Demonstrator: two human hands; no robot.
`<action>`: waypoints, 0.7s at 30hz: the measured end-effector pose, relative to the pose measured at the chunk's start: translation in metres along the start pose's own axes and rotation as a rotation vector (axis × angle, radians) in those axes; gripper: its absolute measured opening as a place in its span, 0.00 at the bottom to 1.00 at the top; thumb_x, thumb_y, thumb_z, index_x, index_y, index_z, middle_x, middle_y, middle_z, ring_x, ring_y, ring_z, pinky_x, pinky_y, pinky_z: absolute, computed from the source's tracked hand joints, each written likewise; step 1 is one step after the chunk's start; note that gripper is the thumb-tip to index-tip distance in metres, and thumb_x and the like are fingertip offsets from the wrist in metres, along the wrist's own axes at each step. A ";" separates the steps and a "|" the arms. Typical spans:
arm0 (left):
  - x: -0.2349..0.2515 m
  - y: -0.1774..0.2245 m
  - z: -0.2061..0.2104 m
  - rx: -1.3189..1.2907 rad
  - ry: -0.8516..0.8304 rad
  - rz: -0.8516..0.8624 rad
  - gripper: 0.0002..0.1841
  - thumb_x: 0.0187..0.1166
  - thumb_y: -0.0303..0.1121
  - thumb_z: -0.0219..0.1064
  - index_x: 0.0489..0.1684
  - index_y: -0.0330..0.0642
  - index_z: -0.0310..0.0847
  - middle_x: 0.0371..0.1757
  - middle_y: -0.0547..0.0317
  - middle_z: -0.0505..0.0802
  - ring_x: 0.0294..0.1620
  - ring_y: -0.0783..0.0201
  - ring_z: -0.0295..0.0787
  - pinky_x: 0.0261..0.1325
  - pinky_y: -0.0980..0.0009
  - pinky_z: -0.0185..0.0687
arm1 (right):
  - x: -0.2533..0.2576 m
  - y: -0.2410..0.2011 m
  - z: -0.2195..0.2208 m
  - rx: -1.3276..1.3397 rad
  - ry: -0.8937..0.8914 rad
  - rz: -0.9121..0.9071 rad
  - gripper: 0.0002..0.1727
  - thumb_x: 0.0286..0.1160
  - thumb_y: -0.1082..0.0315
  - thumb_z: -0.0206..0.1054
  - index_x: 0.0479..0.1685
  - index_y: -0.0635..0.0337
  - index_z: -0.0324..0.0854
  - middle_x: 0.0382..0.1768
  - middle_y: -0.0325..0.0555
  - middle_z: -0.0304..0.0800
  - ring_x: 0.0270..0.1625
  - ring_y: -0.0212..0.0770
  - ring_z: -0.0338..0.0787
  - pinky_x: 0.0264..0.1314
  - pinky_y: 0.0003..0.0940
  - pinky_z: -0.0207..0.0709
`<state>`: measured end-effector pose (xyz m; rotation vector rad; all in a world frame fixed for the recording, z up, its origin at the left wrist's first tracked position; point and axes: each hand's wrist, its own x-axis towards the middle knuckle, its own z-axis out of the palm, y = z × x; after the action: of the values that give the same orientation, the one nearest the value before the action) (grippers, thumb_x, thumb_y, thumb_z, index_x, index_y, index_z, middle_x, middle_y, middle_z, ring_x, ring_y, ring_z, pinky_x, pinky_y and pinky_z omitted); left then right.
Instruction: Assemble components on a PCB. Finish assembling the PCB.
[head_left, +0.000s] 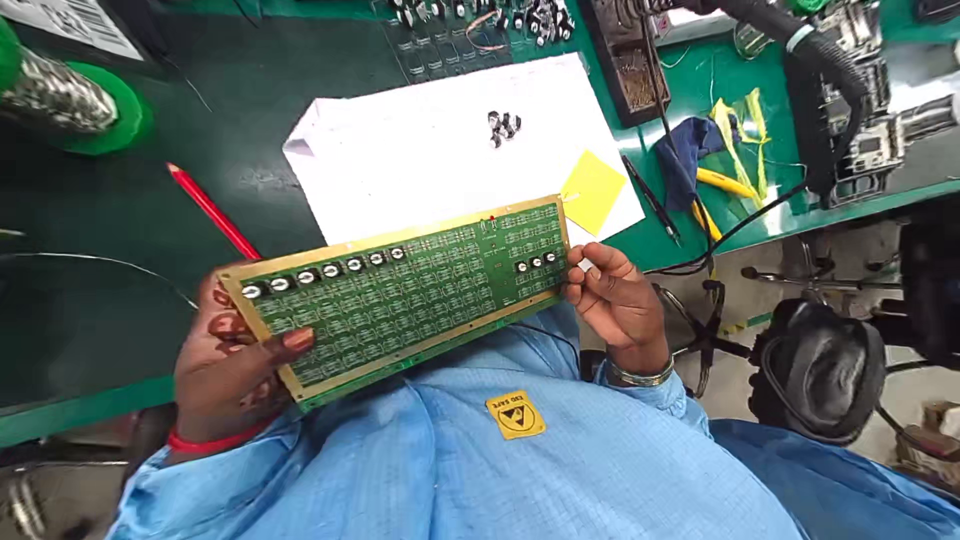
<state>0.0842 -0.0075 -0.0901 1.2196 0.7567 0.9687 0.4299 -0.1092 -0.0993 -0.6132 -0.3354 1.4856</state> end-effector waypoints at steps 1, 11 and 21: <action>0.000 0.000 0.001 -0.003 0.004 -0.001 0.32 0.64 0.28 0.75 0.71 0.57 0.70 0.60 0.82 0.92 0.62 0.79 0.88 0.66 0.79 0.84 | 0.000 0.000 0.000 -0.006 0.009 -0.001 0.13 0.74 0.79 0.68 0.50 0.59 0.93 0.49 0.49 0.96 0.45 0.37 0.95 0.55 0.30 0.89; 0.000 -0.002 0.000 -0.026 0.005 0.001 0.32 0.64 0.28 0.75 0.71 0.56 0.71 0.60 0.80 0.92 0.62 0.77 0.88 0.66 0.78 0.84 | 0.001 0.001 -0.001 0.047 0.031 0.012 0.13 0.76 0.80 0.66 0.51 0.61 0.92 0.50 0.51 0.96 0.45 0.38 0.96 0.54 0.30 0.90; -0.001 -0.002 0.001 -0.016 0.036 -0.006 0.32 0.62 0.25 0.74 0.69 0.55 0.70 0.58 0.80 0.93 0.60 0.77 0.89 0.65 0.77 0.85 | 0.002 0.002 -0.003 0.069 0.027 0.011 0.13 0.76 0.80 0.65 0.51 0.61 0.93 0.52 0.52 0.96 0.47 0.38 0.96 0.55 0.30 0.89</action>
<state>0.0848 -0.0085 -0.0916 1.1881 0.7790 0.9918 0.4303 -0.1075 -0.1036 -0.5802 -0.2587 1.4924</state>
